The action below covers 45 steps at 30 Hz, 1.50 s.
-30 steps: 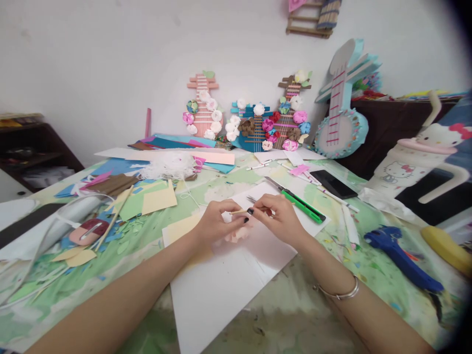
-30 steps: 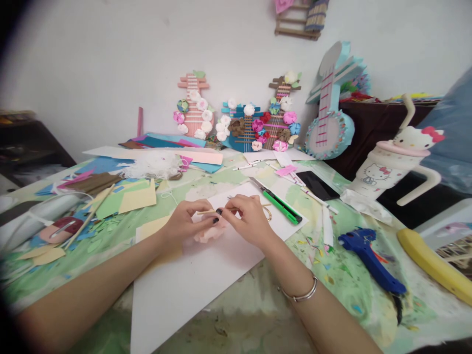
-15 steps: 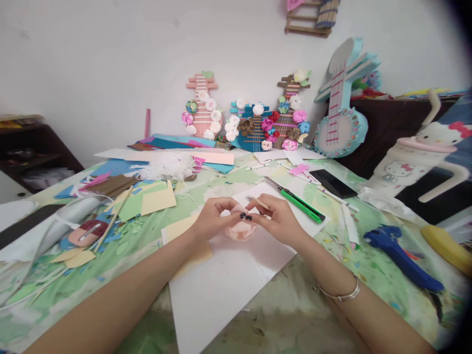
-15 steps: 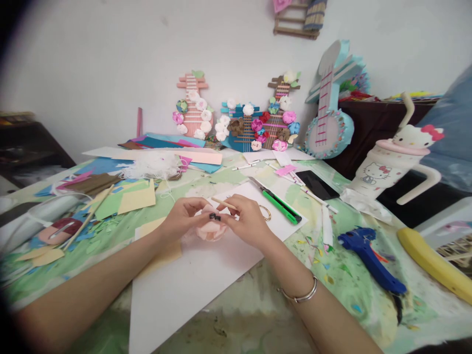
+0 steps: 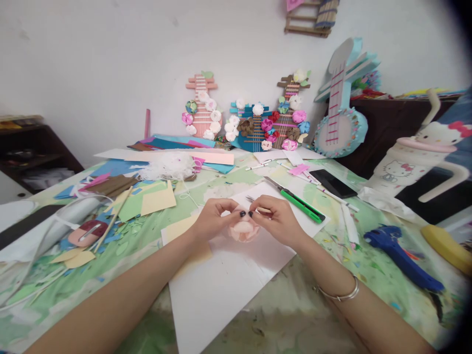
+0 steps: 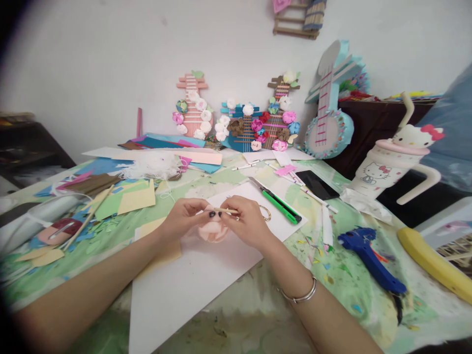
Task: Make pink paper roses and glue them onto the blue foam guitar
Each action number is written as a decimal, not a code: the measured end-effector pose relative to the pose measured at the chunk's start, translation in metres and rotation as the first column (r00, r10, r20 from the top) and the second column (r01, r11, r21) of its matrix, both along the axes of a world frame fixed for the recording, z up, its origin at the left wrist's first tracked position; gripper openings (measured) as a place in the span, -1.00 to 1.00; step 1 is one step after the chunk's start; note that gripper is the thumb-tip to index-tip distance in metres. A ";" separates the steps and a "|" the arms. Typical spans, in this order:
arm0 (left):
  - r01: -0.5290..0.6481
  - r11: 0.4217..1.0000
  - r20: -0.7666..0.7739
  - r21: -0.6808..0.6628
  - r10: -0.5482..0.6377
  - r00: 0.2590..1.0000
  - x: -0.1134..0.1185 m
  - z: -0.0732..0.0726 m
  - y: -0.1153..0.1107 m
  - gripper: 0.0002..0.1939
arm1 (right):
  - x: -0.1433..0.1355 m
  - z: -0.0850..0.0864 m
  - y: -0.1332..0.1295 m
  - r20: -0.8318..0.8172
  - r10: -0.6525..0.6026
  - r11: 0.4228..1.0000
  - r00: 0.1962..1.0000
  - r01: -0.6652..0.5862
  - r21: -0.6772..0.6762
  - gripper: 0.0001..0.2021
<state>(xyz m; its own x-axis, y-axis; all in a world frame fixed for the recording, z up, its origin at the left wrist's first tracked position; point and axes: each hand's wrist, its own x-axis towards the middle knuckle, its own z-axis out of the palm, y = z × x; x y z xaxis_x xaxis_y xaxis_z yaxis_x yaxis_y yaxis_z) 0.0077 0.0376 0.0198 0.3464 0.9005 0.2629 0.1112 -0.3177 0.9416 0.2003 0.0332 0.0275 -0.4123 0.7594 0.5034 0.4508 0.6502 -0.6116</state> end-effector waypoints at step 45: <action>-0.116 0.993 0.070 -0.029 0.118 0.991 0.001 0.007 -0.006 -0.78 | -0.012 0.001 -0.012 0.385 -0.454 0.832 0.804 0.228 0.506 -0.65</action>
